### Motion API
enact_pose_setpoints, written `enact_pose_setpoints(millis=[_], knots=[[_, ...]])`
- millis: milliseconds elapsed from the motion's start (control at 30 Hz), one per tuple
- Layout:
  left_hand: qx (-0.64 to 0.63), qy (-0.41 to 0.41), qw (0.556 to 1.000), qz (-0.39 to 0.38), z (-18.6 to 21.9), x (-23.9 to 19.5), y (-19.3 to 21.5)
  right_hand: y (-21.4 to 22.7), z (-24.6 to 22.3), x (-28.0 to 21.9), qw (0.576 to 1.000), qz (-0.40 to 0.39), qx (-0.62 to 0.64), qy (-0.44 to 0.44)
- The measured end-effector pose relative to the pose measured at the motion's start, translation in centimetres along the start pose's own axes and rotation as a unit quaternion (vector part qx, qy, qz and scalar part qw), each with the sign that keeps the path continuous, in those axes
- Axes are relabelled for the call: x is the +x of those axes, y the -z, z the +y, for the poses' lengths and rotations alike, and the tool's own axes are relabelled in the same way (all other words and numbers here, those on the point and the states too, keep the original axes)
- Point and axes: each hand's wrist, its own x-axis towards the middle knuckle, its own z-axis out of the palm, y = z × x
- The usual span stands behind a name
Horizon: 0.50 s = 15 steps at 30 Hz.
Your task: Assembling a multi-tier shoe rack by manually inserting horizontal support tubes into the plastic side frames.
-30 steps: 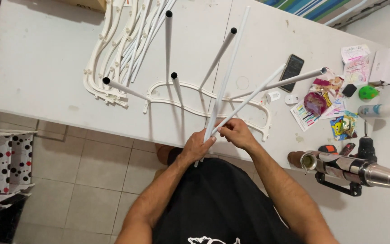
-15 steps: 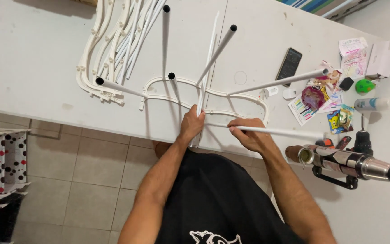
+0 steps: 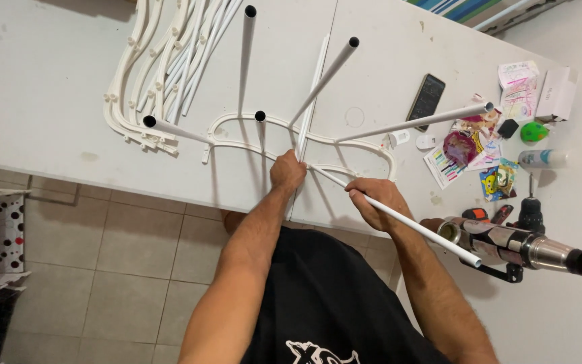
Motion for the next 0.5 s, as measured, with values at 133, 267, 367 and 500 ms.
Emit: enact_pose_setpoints(millis=[133, 267, 367, 500], knots=[[-0.013, 0.015, 1.0, -0.022, 1.7, -1.5, 1.6, -0.2, -0.3, 0.1, 1.0, -0.011, -0.008, -0.013], [-0.013, 0.024, 0.999, -0.03, 1.9, -1.7, 1.8, 0.5, -2.5, 1.2, 0.997, -0.042, 0.001, -0.065], [-0.011, 0.024, 0.999, -0.032, 2.4, -1.7, 2.4, 1.0, -3.9, 3.0, 0.993, -0.058, 0.033, -0.099], [-0.019, 0.022, 0.999, -0.032, 2.1, -1.6, 2.2, 0.0, -2.7, 5.9, 0.991, -0.084, 0.058, -0.091]])
